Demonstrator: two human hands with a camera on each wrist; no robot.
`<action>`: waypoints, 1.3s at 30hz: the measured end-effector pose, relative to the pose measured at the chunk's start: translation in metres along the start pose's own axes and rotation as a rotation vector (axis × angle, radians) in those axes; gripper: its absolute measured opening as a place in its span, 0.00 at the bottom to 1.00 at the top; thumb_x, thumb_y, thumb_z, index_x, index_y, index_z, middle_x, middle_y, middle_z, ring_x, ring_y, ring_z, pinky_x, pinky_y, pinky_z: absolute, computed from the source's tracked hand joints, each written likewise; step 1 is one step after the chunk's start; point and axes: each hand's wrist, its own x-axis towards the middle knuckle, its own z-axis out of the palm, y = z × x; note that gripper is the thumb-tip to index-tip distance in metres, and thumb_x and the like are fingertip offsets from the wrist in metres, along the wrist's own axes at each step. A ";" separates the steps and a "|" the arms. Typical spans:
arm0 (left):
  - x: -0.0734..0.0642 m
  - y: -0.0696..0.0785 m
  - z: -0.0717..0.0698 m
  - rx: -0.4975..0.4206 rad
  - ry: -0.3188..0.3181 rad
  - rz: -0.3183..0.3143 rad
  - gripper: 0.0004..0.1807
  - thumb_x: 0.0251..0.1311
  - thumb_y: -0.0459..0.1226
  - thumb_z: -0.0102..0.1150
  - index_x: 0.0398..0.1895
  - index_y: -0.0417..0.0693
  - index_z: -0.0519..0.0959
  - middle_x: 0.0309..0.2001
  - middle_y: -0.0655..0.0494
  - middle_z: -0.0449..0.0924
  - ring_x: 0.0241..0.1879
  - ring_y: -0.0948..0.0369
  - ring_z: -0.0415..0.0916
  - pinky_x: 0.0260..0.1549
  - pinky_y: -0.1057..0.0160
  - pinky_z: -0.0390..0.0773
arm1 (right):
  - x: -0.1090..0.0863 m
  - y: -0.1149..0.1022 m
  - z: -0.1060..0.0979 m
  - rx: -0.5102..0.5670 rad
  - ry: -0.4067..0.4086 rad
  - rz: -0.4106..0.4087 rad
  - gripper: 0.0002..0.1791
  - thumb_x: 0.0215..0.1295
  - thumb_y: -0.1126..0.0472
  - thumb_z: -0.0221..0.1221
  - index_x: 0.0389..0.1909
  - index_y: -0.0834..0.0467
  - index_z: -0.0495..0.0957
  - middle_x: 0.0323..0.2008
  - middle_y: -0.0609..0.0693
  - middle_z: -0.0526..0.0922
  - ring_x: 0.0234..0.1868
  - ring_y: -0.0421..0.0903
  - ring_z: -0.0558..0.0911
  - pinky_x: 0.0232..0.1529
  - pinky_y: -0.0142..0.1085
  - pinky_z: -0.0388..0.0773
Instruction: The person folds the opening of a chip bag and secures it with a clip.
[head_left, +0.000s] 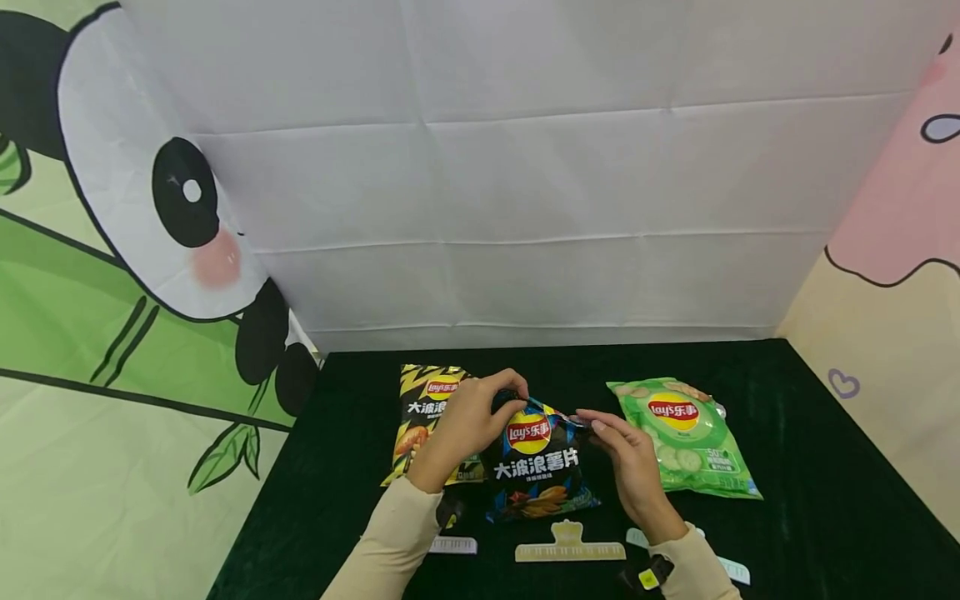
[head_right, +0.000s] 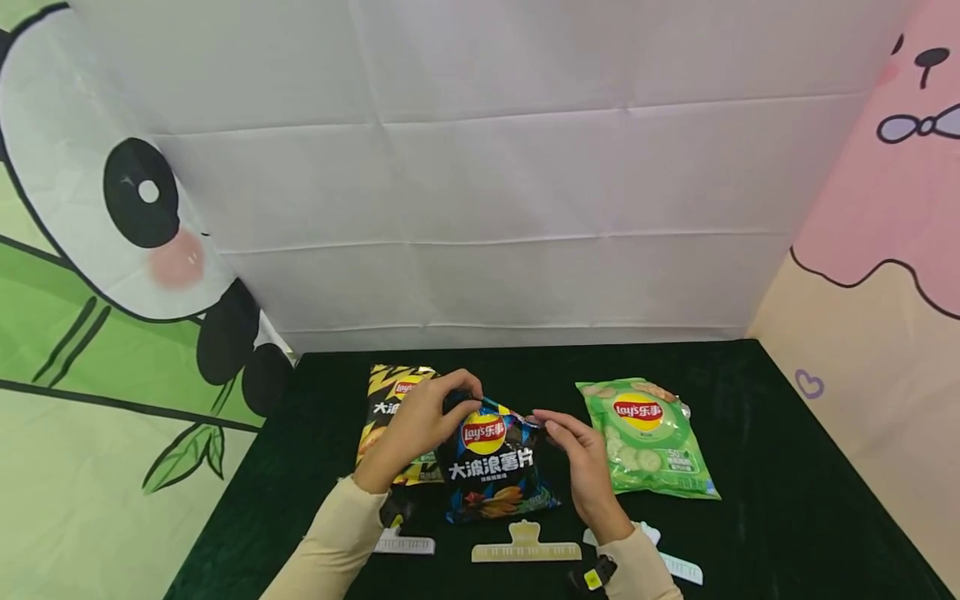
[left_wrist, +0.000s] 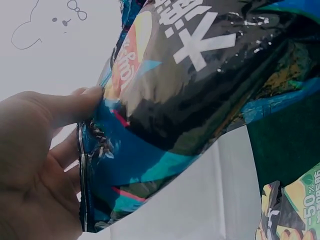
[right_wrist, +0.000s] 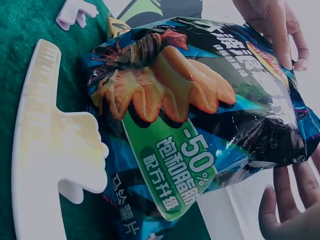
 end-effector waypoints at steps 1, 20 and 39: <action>0.000 0.000 0.000 -0.009 -0.001 0.001 0.06 0.67 0.41 0.64 0.44 0.58 0.80 0.44 0.60 0.89 0.39 0.63 0.82 0.47 0.58 0.80 | 0.001 0.000 0.000 -0.004 0.016 0.002 0.25 0.80 0.50 0.47 0.61 0.67 0.75 0.50 0.36 0.87 0.57 0.36 0.80 0.59 0.30 0.73; 0.002 0.008 -0.002 0.039 -0.017 -0.026 0.11 0.70 0.49 0.59 0.45 0.58 0.86 0.45 0.59 0.89 0.44 0.59 0.82 0.48 0.57 0.80 | 0.007 -0.001 0.004 -0.140 0.019 0.159 0.20 0.71 0.51 0.61 0.56 0.60 0.80 0.54 0.52 0.83 0.53 0.45 0.79 0.60 0.38 0.73; 0.000 0.007 -0.005 0.140 -0.124 -0.078 0.11 0.70 0.51 0.58 0.44 0.59 0.85 0.15 0.64 0.64 0.18 0.67 0.60 0.27 0.69 0.64 | 0.004 0.005 -0.003 -0.170 -0.065 0.129 0.21 0.69 0.52 0.63 0.59 0.57 0.81 0.60 0.51 0.84 0.56 0.40 0.81 0.62 0.40 0.74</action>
